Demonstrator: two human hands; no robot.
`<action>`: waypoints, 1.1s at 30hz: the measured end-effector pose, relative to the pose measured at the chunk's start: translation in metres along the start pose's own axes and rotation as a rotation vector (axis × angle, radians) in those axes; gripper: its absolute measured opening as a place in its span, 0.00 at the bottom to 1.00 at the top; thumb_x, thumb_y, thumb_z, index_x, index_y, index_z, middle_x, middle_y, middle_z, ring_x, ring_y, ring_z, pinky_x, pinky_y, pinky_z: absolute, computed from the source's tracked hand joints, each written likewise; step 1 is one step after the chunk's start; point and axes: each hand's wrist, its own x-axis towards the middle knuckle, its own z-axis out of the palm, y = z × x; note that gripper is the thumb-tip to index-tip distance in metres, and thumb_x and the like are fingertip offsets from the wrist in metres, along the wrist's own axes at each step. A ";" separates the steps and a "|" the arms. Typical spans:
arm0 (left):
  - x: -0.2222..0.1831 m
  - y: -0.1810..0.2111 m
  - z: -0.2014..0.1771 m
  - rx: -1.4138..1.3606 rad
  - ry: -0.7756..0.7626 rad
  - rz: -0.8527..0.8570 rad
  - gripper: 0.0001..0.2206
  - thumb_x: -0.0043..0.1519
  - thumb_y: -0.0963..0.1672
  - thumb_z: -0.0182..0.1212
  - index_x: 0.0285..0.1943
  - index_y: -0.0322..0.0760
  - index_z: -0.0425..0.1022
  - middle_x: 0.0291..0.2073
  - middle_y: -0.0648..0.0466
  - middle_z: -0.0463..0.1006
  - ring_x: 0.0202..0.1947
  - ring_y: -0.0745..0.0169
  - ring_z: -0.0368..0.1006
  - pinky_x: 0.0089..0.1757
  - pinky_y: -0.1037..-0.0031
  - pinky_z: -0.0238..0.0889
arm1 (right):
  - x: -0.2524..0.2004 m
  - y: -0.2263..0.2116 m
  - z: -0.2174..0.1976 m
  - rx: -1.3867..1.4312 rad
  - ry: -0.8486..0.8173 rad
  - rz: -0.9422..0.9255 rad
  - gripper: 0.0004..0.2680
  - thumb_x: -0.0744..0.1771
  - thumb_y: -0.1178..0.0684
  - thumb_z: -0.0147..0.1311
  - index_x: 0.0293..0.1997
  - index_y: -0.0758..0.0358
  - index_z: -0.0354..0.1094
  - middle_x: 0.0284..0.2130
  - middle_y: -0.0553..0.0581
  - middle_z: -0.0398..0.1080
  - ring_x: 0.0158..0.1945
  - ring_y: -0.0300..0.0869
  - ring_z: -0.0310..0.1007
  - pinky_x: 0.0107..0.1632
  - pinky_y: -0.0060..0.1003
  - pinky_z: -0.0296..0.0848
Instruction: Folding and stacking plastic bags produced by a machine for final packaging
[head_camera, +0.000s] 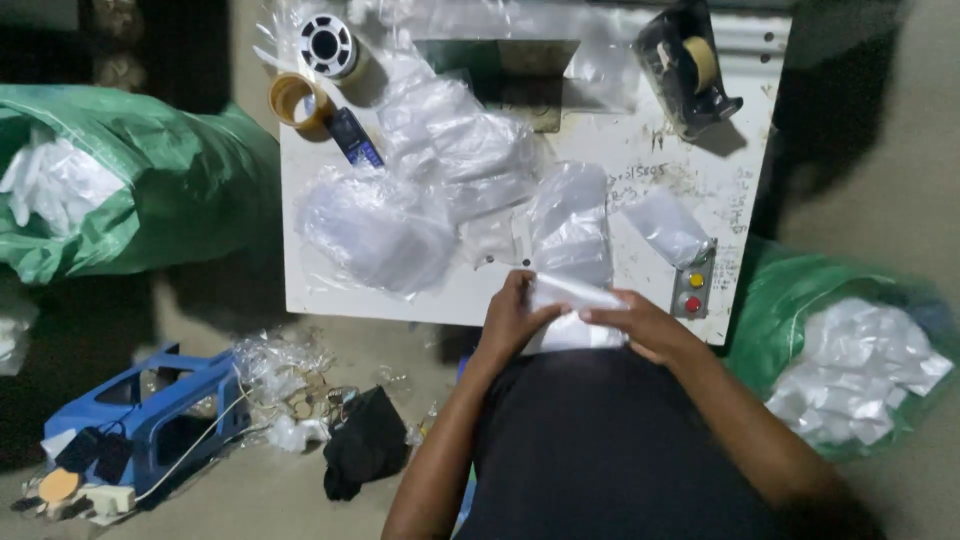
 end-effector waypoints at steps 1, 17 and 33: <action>-0.003 0.007 0.005 0.243 0.148 0.095 0.28 0.56 0.51 0.73 0.58 0.34 0.67 0.47 0.39 0.79 0.50 0.42 0.76 0.49 0.56 0.66 | 0.004 -0.001 0.006 -0.003 0.102 -0.091 0.20 0.65 0.51 0.64 0.62 0.69 0.69 0.43 0.68 0.78 0.43 0.53 0.81 0.45 0.52 0.79; 0.015 -0.016 0.026 -0.551 0.050 0.006 0.24 0.64 0.55 0.70 0.54 0.31 0.78 0.35 0.48 0.79 0.37 0.58 0.76 0.37 0.64 0.73 | 0.003 -0.020 0.065 -0.040 0.107 -0.147 0.16 0.66 0.55 0.63 0.59 0.66 0.70 0.46 0.65 0.76 0.49 0.51 0.78 0.51 0.56 0.76; 0.057 -0.142 -0.116 0.420 1.042 0.164 0.08 0.70 0.47 0.60 0.43 0.41 0.77 0.38 0.53 0.74 0.43 0.48 0.74 0.49 0.60 0.65 | -0.005 -0.026 0.060 0.041 0.385 -0.314 0.14 0.66 0.57 0.64 0.56 0.65 0.67 0.40 0.60 0.76 0.41 0.45 0.79 0.45 0.50 0.81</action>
